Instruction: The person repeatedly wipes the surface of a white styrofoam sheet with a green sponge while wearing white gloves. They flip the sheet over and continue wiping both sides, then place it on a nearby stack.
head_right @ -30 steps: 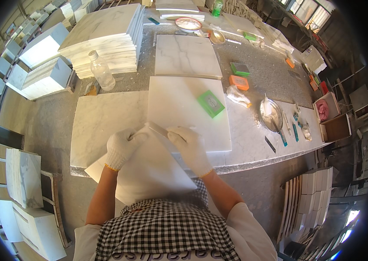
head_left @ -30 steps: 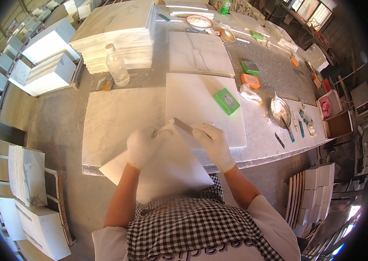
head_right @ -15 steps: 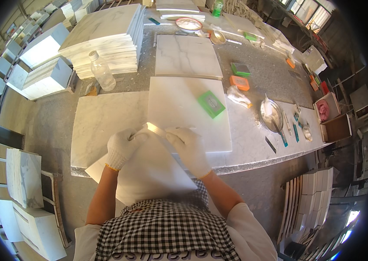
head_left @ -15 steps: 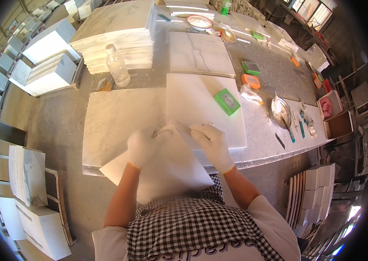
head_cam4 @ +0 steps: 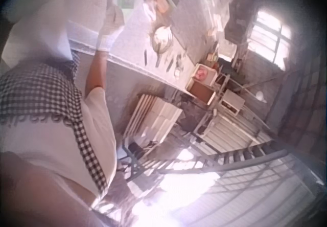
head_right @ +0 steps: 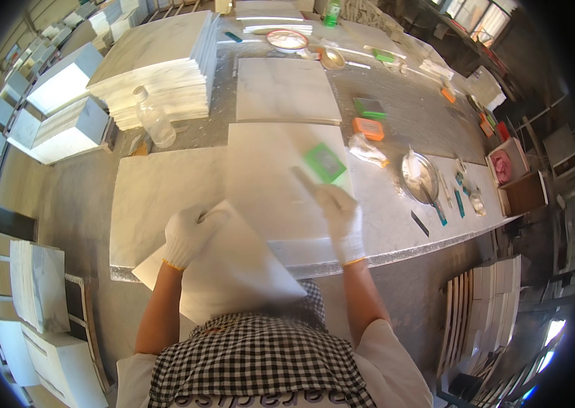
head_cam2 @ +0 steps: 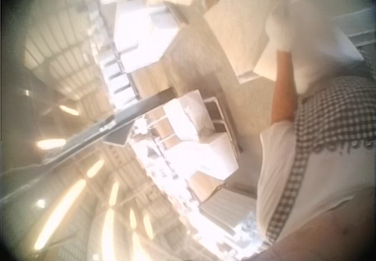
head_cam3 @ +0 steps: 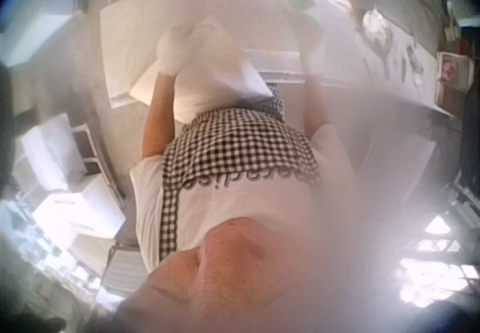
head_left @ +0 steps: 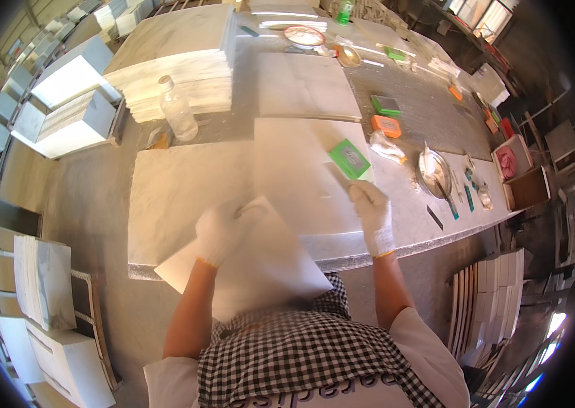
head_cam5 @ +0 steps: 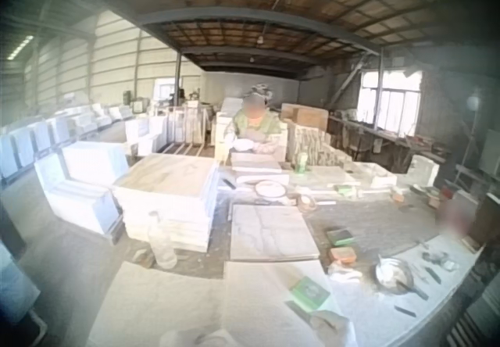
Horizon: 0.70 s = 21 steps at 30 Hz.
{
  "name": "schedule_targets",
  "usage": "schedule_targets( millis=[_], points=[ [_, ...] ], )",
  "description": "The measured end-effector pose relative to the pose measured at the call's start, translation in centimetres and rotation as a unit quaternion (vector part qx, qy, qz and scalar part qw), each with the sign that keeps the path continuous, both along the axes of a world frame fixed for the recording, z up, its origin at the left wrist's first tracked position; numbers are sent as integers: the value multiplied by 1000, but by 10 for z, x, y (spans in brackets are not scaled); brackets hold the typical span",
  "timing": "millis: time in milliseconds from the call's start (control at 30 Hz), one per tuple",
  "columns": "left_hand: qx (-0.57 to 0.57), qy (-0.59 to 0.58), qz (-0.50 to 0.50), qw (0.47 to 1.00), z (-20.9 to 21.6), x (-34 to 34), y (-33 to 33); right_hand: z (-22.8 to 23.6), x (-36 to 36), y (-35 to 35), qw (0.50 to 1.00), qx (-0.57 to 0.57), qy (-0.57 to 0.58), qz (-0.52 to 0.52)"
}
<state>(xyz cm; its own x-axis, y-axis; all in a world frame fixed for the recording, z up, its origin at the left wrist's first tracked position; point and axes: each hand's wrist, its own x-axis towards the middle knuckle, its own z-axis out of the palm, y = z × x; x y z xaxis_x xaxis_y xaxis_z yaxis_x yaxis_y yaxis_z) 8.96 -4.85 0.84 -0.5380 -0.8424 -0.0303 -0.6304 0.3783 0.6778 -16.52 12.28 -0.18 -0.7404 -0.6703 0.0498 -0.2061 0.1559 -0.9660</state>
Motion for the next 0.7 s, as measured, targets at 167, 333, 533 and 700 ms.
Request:
schedule_targets(
  millis=[167,333,533,700],
  points=[
    [-5,59,-24,998,-9,3,-5,-37,-106,62,985,35,5,-169],
    [-23,56,-17,998,-14,-3,-9,-43,-198,120,918,156,192,-311],
    [-6,46,-12,999,-18,-1,-12,-28,-216,129,940,153,40,-302],
    [-9,47,-9,999,-16,-1,-11,-28,-226,127,941,182,64,-277]
  ],
)
